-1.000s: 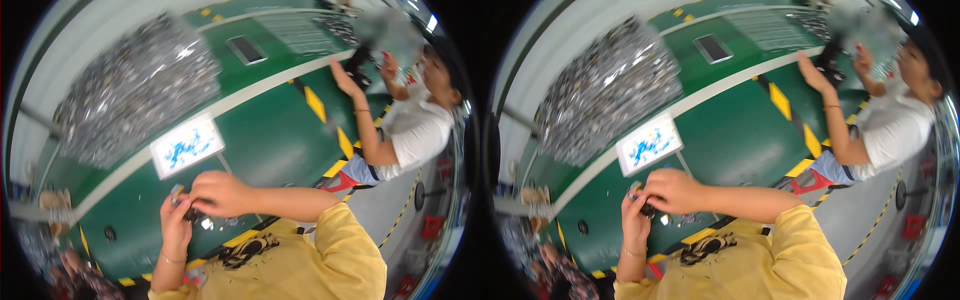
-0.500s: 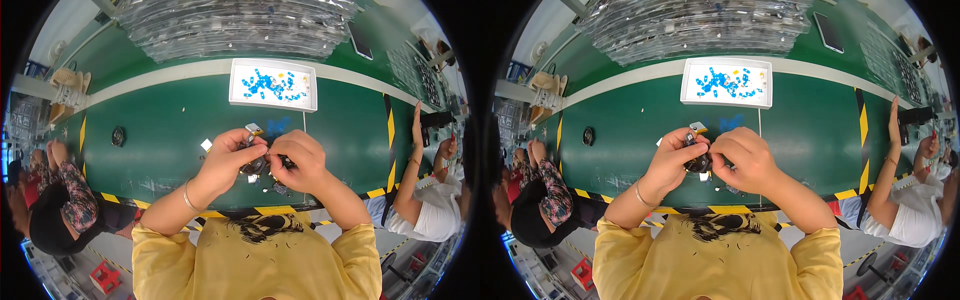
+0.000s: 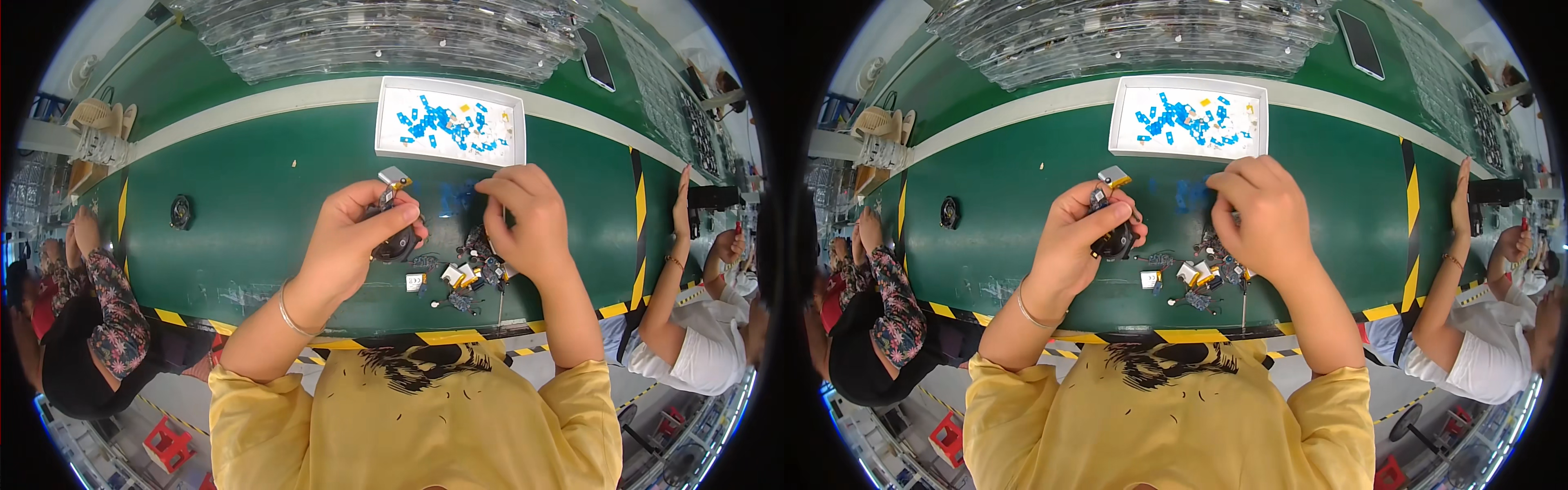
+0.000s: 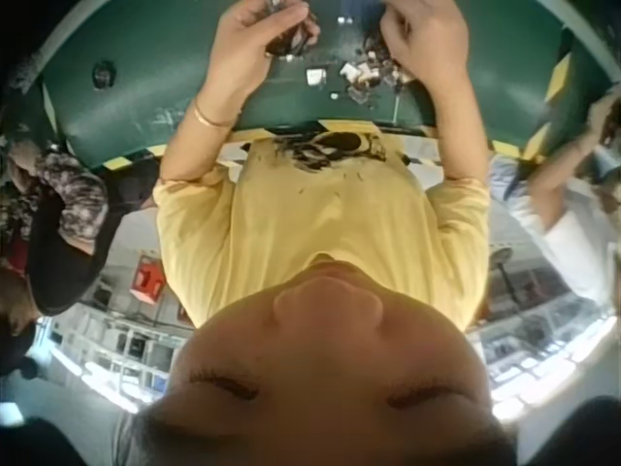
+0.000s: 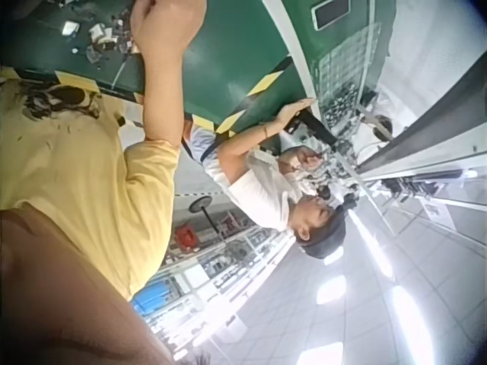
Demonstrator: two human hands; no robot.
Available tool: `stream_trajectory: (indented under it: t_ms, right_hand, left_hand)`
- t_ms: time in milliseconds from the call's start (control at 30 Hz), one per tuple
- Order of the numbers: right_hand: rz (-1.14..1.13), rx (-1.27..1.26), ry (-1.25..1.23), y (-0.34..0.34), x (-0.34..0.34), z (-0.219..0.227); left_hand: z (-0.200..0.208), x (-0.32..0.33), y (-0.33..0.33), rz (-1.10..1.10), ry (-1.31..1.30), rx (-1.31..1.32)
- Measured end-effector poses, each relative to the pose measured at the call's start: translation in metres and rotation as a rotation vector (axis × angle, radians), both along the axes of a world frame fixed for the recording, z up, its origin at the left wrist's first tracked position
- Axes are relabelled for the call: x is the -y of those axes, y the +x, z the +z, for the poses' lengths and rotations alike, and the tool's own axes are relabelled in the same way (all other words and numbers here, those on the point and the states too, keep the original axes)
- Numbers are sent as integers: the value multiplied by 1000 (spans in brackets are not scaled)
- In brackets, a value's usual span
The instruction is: Assembling electronic components into a circular housing unit on a production line.
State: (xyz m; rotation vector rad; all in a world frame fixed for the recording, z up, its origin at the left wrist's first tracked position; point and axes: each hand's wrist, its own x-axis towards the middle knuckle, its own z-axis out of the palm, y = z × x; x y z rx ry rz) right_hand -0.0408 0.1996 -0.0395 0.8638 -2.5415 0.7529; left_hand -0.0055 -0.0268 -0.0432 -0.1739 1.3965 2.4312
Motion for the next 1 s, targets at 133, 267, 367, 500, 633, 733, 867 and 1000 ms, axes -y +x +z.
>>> stream_trajectory:
  t_ms: [133, 267, 367, 500, 633, 733, 867, 1000]
  right_hand:
    - [-47, 94, 39, 2, -4, -1]
    - [2, 130, -371, 16, 14, 6]
    - [138, 73, -375, 30, 32, 10]
    - [130, 32, -377, 28, 31, 5]
    - [154, 59, -409, 29, 29, 6]
    - [130, 84, -444, 29, 30, 7]
    - [83, 273, -506, 31, 25, 10]
    - [0, 623, -711, 27, 15, 8]
  left_hand:
    - [0, -4, 0, 6, -11, 25]
    - [0, -10, 2, 17, 26, 76]
    - [-2, -14, 3, -12, 17, 32]
    - [1, -18, 7, -10, 46, 62]
    - [4, -15, 6, -61, 90, 97]
    - [7, -14, 7, -78, 74, 90]
    - [6, -9, 7, -180, 128, 17]
    - [20, -10, 6, -257, -7, 98]
